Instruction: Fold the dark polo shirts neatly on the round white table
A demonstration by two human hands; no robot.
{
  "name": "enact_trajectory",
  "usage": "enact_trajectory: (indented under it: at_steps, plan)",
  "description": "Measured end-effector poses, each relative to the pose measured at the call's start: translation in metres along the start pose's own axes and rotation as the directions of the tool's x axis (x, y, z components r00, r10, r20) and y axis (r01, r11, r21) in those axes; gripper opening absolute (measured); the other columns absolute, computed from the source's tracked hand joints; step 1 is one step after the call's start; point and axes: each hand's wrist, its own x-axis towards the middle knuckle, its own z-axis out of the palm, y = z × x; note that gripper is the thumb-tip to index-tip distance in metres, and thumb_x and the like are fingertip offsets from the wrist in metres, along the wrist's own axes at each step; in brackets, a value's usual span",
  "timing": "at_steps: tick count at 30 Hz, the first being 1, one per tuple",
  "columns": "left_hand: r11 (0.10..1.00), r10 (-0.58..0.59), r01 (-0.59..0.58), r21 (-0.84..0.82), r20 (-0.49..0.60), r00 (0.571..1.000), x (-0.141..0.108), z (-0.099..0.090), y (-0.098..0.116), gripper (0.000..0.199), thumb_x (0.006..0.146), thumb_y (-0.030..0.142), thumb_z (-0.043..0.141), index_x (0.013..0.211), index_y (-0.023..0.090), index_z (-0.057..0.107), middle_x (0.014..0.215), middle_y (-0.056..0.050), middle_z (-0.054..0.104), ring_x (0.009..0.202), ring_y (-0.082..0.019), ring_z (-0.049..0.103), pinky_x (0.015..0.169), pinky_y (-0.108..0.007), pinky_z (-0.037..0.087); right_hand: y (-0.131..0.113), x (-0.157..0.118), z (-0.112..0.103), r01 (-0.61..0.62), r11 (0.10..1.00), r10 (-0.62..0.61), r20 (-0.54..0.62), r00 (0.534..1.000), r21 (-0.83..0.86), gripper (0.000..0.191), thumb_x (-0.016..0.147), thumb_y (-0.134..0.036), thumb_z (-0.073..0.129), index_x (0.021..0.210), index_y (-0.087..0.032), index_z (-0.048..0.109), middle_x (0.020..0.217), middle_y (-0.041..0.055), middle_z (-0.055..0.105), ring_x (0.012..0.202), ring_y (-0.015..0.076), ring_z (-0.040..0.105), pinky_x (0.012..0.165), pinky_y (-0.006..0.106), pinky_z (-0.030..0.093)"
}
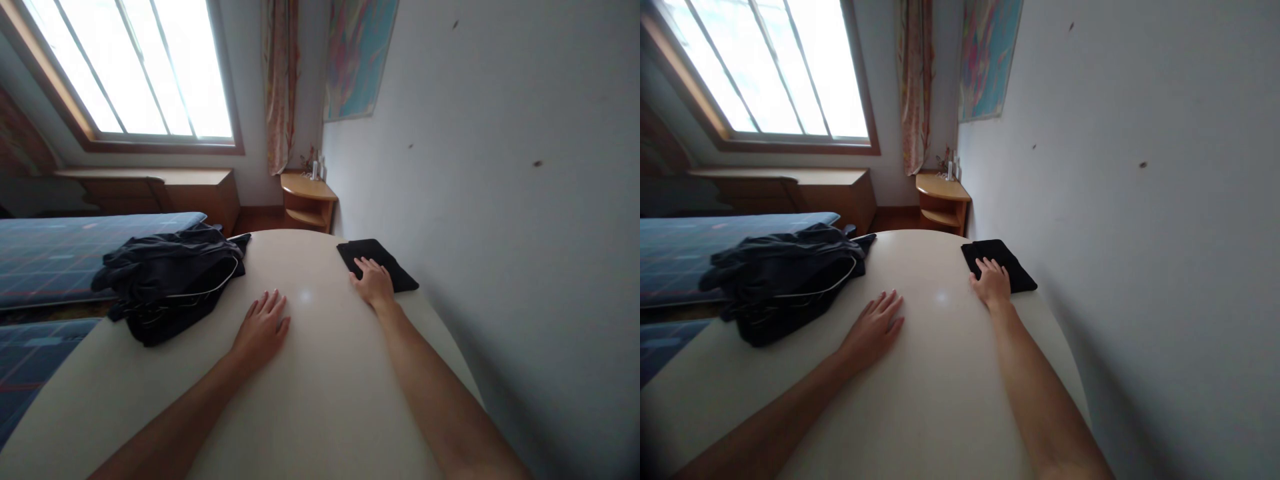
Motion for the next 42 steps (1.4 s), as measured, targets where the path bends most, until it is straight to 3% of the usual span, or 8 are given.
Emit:
enact_trajectory:
  at_steps: [10,14,17,21,27,31,38,42]
  plan:
    - [0.999,-0.037,0.037,-0.008,-0.016,0.999,0.003,-0.004,0.003,0.051,0.095,0.031,0.048,0.143,0.014,0.051,0.155,-0.012,0.044,0.146,-0.029,0.035,0.119,-0.044,0.031,-0.024,-0.013,0.001,0.19,0.982,-0.189,-0.047,0.981,0.017,0.054,0.093,-0.039,0.051,0.14,-0.013,0.055,0.15,0.0135,0.05,0.141,0.0291,0.039,0.119,0.05,0.02]
    - [0.992,-0.069,0.089,0.094,-0.195,0.978,0.013,-0.024,-0.006,0.048,0.095,0.031,0.047,0.139,0.013,0.056,0.155,-0.013,0.042,0.146,-0.03,0.034,0.118,-0.044,0.031,-0.043,-0.017,0.005,0.382,0.913,-0.395,0.076,0.915,0.142,0.054,0.096,-0.04,0.049,0.141,-0.011,0.054,0.147,0.0141,0.052,0.139,0.0254,0.044,0.12,0.044,0.026]
    - [0.953,-0.154,0.234,0.192,-0.358,0.921,0.019,-0.045,-0.027,0.048,0.094,0.033,0.047,0.135,0.012,0.06,0.157,-0.016,0.038,0.146,-0.034,0.031,0.118,-0.049,0.027,-0.048,-0.017,0.008,0.468,0.858,-0.502,0.158,0.85,0.211,0.055,0.099,-0.041,0.044,0.141,-0.007,0.055,0.148,0.0156,0.051,0.141,0.0249,0.042,0.12,0.038,0.029]
    - [0.869,-0.288,0.427,0.25,-0.446,0.847,0.021,-0.064,-0.06,0.051,0.092,0.035,0.049,0.135,0.009,0.06,0.156,-0.02,0.037,0.144,-0.039,0.032,0.116,-0.054,0.026,-0.046,-0.016,0.01,0.47,0.852,-0.511,0.172,0.842,0.23,0.055,0.099,-0.041,0.044,0.141,-0.007,0.054,0.15,0.0155,0.049,0.143,0.0265,0.04,0.121,0.04,0.028]
    - [0.835,-0.366,0.489,0.254,-0.407,0.837,0.02,-0.069,-0.069,0.055,0.094,0.033,0.042,0.139,0.003,0.052,0.152,-0.021,0.044,0.135,-0.038,0.041,0.105,-0.049,0.04,-0.045,-0.016,0.011,0.465,0.85,-0.509,0.159,0.846,0.247,0.054,0.098,-0.04,0.047,0.141,-0.008,0.055,0.149,0.0159,0.049,0.143,0.0271,0.04,0.121,0.042,0.028]
    - [0.825,-0.334,0.478,0.3,-0.423,0.842,0.019,-0.072,-0.07,0.058,0.093,0.029,0.043,0.144,0.001,0.045,0.147,-0.022,0.049,0.131,-0.037,0.045,0.101,-0.047,0.041,-0.045,-0.016,0.011,0.467,0.847,-0.512,0.155,0.845,0.256,0.053,0.098,-0.039,0.047,0.141,-0.009,0.055,0.149,0.0162,0.05,0.143,0.0274,0.04,0.121,0.043,0.029]
    - [0.82,-0.325,0.461,0.34,-0.388,0.863,0.016,-0.088,-0.088,0.037,0.092,0.023,0.045,0.122,0.013,0.065,0.109,-0.016,0.068,0.101,-0.036,0.06,0.083,-0.045,0.046,-0.045,-0.015,0.009,0.48,0.844,-0.522,0.161,0.838,0.241,0.054,0.098,-0.039,0.046,0.141,-0.007,0.055,0.149,0.0171,0.05,0.142,0.0278,0.041,0.121,0.042,0.029]
    - [0.892,-0.209,0.367,0.265,-0.477,0.854,0.02,-0.096,-0.075,0.031,0.094,0.023,0.045,0.113,0.017,0.069,0.108,-0.013,0.067,0.101,-0.033,0.059,0.086,-0.043,0.046,-0.045,-0.015,0.011,0.482,0.844,-0.522,0.155,0.838,0.236,0.055,0.098,-0.039,0.046,0.141,-0.007,0.055,0.148,0.0171,0.05,0.142,0.028,0.041,0.121,0.043,0.029]
